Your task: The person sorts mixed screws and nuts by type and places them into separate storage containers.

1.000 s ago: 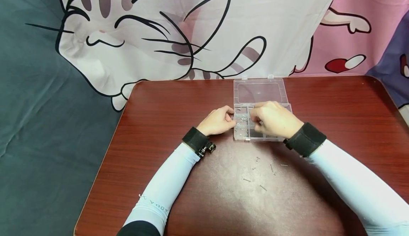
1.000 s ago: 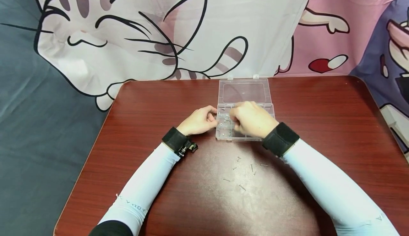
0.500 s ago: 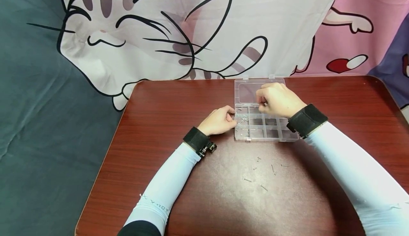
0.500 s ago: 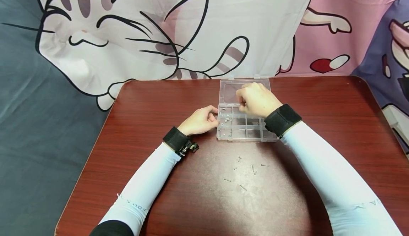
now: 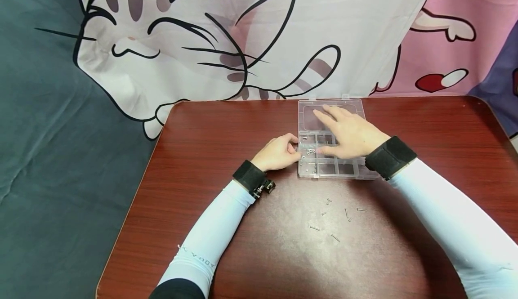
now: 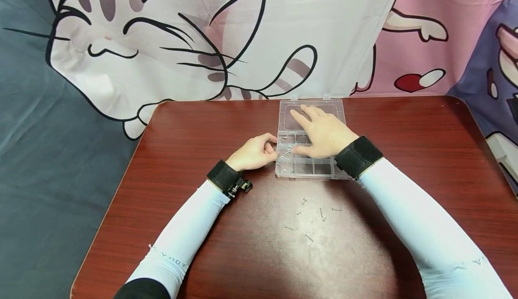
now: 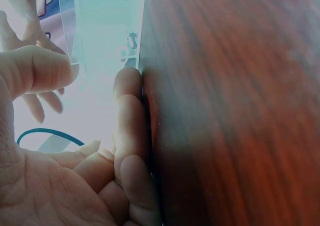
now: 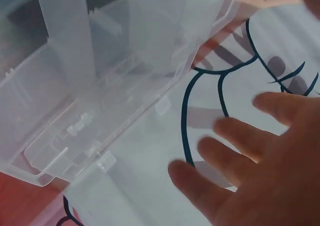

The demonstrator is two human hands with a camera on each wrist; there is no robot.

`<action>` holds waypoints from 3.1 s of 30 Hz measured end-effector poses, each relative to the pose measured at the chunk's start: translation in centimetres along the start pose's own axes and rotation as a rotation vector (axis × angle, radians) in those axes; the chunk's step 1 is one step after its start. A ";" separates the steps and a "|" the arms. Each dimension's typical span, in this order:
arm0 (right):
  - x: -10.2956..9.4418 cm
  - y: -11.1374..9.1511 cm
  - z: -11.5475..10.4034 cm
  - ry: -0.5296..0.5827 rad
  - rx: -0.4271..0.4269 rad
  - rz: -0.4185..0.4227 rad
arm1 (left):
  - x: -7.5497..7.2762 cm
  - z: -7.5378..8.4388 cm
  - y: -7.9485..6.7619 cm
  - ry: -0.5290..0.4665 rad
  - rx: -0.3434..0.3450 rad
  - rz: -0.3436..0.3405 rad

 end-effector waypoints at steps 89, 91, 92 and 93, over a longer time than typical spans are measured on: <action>7.9 -7.8 -11.0 -0.005 -0.385 0.234 | 0.0 -0.1 0.1 0.016 0.010 0.014; 7.9 -7.7 -10.9 -0.001 -0.381 0.229 | 0.0 -0.1 0.0 0.015 0.005 0.014; 7.8 -7.6 -10.9 0.003 -0.380 0.225 | 0.0 -0.1 0.0 0.014 0.002 0.012; 7.7 -7.5 -10.9 0.009 -0.379 0.222 | 0.0 -0.1 0.0 0.013 0.000 0.013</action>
Point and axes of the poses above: each hand's wrist, its own y-axis towards the middle knuckle, its own x-axis out of the palm, z = x × y, the point moved 8 cm from there along y, towards the middle knuckle, and after that the axes turned 8 degrees about -z, right-handed, at the moved point
